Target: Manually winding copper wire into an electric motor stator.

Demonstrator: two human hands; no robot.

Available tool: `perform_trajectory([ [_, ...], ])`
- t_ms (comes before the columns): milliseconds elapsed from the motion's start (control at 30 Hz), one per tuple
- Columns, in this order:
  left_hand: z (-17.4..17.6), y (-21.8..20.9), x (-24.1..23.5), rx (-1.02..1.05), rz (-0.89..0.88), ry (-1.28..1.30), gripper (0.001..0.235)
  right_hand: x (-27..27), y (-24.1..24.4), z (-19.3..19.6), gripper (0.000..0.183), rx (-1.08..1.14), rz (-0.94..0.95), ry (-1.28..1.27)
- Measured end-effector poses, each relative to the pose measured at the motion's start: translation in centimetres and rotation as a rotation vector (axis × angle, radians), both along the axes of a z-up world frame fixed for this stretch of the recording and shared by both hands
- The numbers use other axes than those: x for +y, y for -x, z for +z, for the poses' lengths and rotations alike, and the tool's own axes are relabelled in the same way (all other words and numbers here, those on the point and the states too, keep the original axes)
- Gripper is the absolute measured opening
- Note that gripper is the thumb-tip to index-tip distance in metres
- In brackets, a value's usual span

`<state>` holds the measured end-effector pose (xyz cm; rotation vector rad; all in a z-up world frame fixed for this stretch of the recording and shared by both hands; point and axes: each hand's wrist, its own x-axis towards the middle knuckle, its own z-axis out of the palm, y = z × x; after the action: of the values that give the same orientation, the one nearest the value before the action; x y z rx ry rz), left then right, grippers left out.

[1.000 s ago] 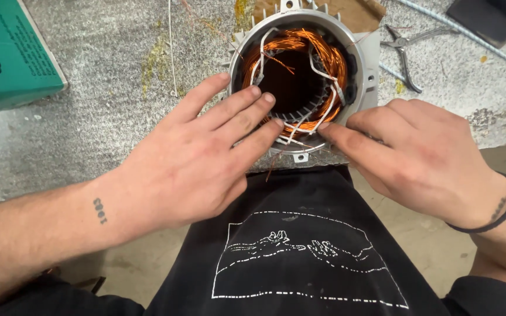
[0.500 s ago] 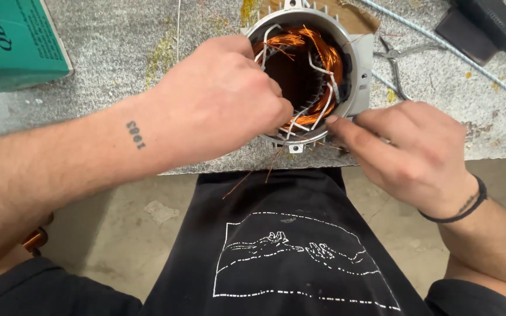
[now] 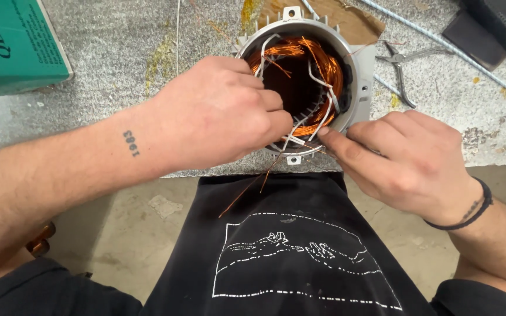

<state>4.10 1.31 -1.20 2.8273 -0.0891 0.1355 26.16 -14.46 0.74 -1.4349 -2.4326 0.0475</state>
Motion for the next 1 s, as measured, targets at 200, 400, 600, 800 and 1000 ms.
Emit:
perform_trajectory([
  [200,-0.3,0.3,-0.2,-0.084,0.057,0.092,0.009,0.3,0.0,0.0,0.027,-0.013,0.014,0.010],
  [400,0.2,0.5,-1.1,-0.006,0.124,0.111,0.006,0.3,-0.2,-0.5,0.024,0.003,0.036,0.007],
  [600,0.5,0.7,-1.4,-0.006,0.172,0.141,0.005,0.8,-0.1,-0.3,0.026,0.097,0.062,0.074],
  [800,0.5,0.7,-1.4,0.003,0.181,0.186,0.005,0.1,-0.6,-0.9,0.025,0.109,0.049,0.127],
  [1000,0.8,0.3,-0.7,0.013,0.150,0.200,0.007,0.4,-0.2,-0.7,0.017,0.155,-0.004,0.235],
])
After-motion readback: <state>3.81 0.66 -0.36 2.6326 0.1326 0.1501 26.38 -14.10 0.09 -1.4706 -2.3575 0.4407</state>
